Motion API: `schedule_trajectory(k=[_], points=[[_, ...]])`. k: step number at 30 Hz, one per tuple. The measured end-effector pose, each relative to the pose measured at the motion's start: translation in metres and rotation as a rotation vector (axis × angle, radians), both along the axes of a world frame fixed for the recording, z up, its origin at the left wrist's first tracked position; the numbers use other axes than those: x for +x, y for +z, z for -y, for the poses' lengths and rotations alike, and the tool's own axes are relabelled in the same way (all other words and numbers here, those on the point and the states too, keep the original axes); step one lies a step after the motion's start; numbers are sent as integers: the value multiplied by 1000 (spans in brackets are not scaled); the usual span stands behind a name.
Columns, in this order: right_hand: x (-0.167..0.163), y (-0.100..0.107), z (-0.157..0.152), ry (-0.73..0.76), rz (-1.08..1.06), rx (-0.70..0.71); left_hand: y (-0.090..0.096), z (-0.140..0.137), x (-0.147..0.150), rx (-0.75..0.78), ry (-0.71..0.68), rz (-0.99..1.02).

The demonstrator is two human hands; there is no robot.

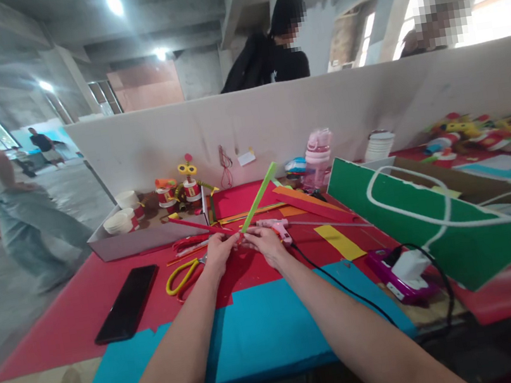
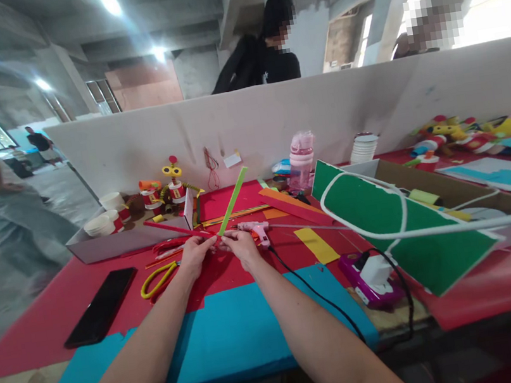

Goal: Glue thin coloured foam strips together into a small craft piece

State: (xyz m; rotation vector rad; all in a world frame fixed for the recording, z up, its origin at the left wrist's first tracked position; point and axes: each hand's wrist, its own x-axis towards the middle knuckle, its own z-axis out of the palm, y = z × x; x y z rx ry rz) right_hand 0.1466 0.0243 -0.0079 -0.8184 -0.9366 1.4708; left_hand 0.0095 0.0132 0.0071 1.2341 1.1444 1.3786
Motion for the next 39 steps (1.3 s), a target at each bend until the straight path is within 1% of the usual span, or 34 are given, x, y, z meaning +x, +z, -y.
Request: schedule_trajectory(k=[3, 9, 11, 14, 17, 21, 29, 35, 39], points=[[1, -2, -2, -41, 74, 33, 0, 1, 1, -6, -34, 10], [1, 1, -1, -124, 294, 240, 1, 1, 1, -23, -79, 19], [2, 4, 0, -123, 322, 286, 2, 2, 2, -1, -69, 21], [3, 7, 1, -133, 336, 319, 4, 3, 1, 38, -24, -31], [5, 8, 2, -144, 407, 353, 5, 2, 1, 40, 9, -78], [5, 7, 2, -171, 491, 351, 4, 2, 0, 39, 32, -106], [4, 3, 0, -237, 528, 351, -1, -1, 0, 59, 54, -176], [5, 1, -2, -180, 489, 335, 4, 3, 0, 55, 94, -236], [5, 2, -1, -195, 529, 340, 7, 5, 1, 76, 133, -296]])
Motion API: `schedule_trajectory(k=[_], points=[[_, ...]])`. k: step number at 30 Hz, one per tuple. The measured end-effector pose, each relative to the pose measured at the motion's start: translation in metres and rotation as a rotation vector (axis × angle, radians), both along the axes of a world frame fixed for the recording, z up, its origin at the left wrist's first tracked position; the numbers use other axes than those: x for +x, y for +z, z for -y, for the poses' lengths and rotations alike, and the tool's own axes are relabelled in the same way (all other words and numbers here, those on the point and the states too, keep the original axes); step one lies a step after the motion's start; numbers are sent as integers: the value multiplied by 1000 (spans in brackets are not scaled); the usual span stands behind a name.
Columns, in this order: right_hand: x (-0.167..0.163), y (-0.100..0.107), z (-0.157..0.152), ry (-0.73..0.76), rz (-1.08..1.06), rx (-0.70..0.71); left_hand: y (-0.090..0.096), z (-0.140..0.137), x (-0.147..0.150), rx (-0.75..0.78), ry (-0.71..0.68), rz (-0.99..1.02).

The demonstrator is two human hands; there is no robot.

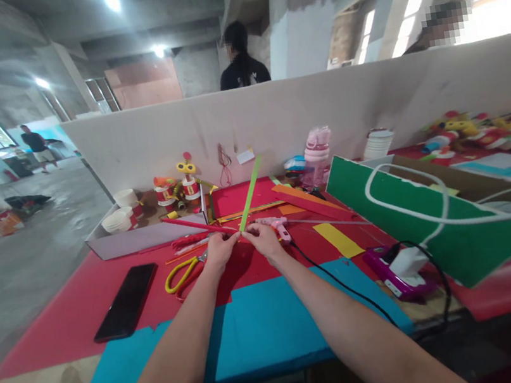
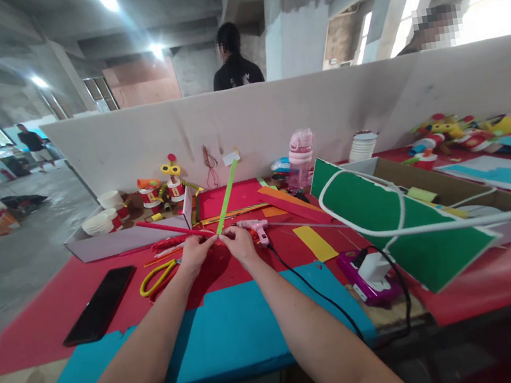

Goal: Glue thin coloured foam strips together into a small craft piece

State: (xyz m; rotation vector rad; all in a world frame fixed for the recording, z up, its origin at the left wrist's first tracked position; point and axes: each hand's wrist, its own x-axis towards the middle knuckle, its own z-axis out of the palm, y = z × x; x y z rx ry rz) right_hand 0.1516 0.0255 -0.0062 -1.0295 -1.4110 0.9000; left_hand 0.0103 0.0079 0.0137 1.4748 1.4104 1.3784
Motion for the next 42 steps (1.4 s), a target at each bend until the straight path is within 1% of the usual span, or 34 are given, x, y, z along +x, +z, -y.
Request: schedule_trajectory(k=[5, 11, 13, 16, 18, 25, 30, 34, 39, 42], points=[[1, 3, 2, -41, 94, 54, -2, -2, 0, 2, 6, -22], [1, 3, 0, -7, 55, 59, -1, 0, 0, -20, -16, -45], [0, 3, 1, -9, 8, 36, 0, 0, 1, -24, -40, 1], [-2, 4, 3, -38, -68, 12, 2, 1, 2, 9, -134, 142], [-3, 5, 6, -62, -97, 12, 2, 1, 3, 29, -177, 201], [-8, 8, 10, -47, -144, 3, -2, 0, 5, 10, -209, 304], [-6, 9, 9, -19, -184, -4, -4, -3, 4, 19, -222, 309], [-3, 8, 6, -6, -218, -44, -4, -3, 4, 0, -229, 311], [-5, 9, 6, -10, -307, -88, -3, -1, 6, -4, -282, 352], [-6, 9, 8, -12, -302, -83, -2, -1, 6, -1, -262, 350]])
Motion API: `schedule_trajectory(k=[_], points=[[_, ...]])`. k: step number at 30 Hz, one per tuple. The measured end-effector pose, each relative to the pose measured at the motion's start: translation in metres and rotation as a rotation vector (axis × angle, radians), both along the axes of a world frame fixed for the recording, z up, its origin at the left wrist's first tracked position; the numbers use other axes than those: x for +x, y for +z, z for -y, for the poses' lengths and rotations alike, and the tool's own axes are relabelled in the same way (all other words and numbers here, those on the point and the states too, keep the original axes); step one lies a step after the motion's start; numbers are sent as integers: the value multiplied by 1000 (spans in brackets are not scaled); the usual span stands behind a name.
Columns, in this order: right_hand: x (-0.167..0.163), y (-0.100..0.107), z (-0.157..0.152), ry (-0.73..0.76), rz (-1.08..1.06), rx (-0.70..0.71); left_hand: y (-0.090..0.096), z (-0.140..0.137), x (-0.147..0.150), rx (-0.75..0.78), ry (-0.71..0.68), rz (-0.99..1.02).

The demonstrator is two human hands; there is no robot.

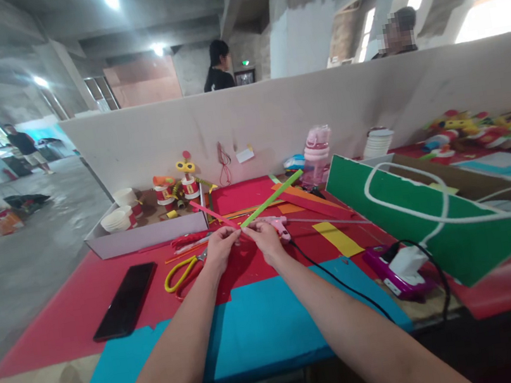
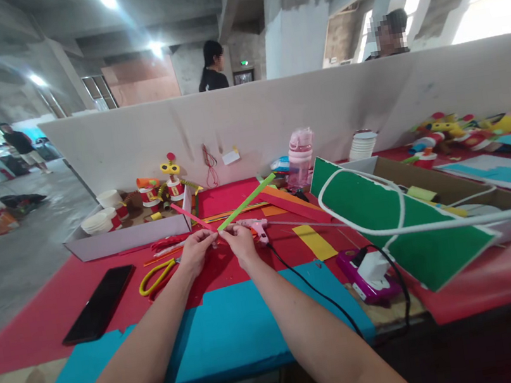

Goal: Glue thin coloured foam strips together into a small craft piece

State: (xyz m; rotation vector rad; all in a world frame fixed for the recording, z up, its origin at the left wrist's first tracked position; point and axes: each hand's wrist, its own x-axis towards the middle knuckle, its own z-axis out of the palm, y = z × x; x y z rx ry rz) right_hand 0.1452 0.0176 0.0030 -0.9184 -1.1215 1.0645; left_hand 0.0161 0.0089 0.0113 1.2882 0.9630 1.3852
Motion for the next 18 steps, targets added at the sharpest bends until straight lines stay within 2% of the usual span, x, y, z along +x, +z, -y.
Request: schedule_trajectory(k=[5, 7, 10, 13, 18], points=[[1, 1, 1, -4, 56, 52, 0, -2, -1, -18, 16, 10], [3, 1, -1, 38, 30, 50, -1, -3, -2, -29, 19, 20], [5, -2, -6, 156, -96, -42, -1, -3, -3, -30, 10, 33], [7, -5, -10, 200, -195, -137, 1, -2, -3, -32, -11, 9], [9, -7, -11, 208, -155, -149, 4, 1, -1, -19, -7, -27]])
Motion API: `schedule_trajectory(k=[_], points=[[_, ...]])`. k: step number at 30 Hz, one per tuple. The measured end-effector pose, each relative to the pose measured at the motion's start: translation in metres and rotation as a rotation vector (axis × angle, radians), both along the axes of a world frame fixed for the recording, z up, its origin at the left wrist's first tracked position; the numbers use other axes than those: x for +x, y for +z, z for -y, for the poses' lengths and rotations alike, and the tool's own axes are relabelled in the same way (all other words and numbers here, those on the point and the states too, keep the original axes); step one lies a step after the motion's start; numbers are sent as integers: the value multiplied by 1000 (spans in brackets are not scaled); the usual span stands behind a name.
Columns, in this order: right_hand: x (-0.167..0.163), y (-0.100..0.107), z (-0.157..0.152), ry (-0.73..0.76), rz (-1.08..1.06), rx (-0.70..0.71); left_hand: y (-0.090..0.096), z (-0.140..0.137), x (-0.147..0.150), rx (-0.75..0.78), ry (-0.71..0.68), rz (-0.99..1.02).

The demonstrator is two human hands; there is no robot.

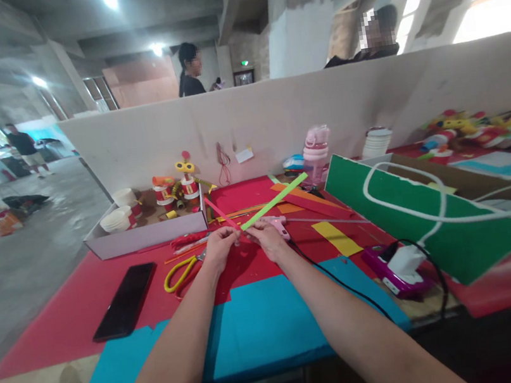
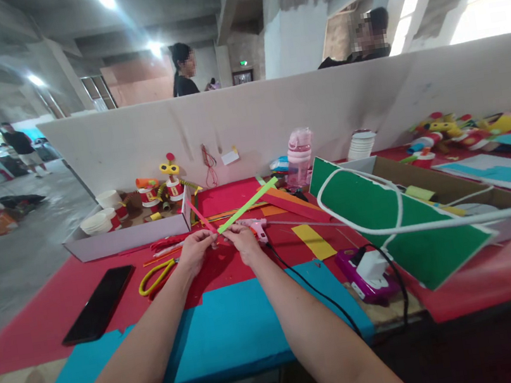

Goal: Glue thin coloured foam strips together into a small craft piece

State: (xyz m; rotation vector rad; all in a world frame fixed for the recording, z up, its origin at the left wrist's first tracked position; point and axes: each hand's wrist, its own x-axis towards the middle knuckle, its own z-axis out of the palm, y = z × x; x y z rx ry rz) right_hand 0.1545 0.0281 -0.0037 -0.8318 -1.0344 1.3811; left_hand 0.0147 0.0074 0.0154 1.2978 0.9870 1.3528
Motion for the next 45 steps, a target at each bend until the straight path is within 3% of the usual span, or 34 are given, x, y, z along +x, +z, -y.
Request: schedule_trajectory(k=[20, 26, 29, 33, 40, 45], points=[[-2, 9, 11, -51, 116, 59, -4, -1, -4, -6, 8, 44], [-3, 5, 9, -155, 242, 183, -2, 1, -3, -4, 23, 22], [-4, 3, 6, -257, 290, 230, 0, 4, -1, -2, -47, 36], [-5, 3, 5, -321, 237, 219, 2, 7, 6, 5, -136, 85], [-9, 6, 10, -294, 160, 167, 2, 4, 9, -24, -6, 95], [-8, 6, 10, -362, 138, 146, -1, 8, 12, -16, -112, 74]])
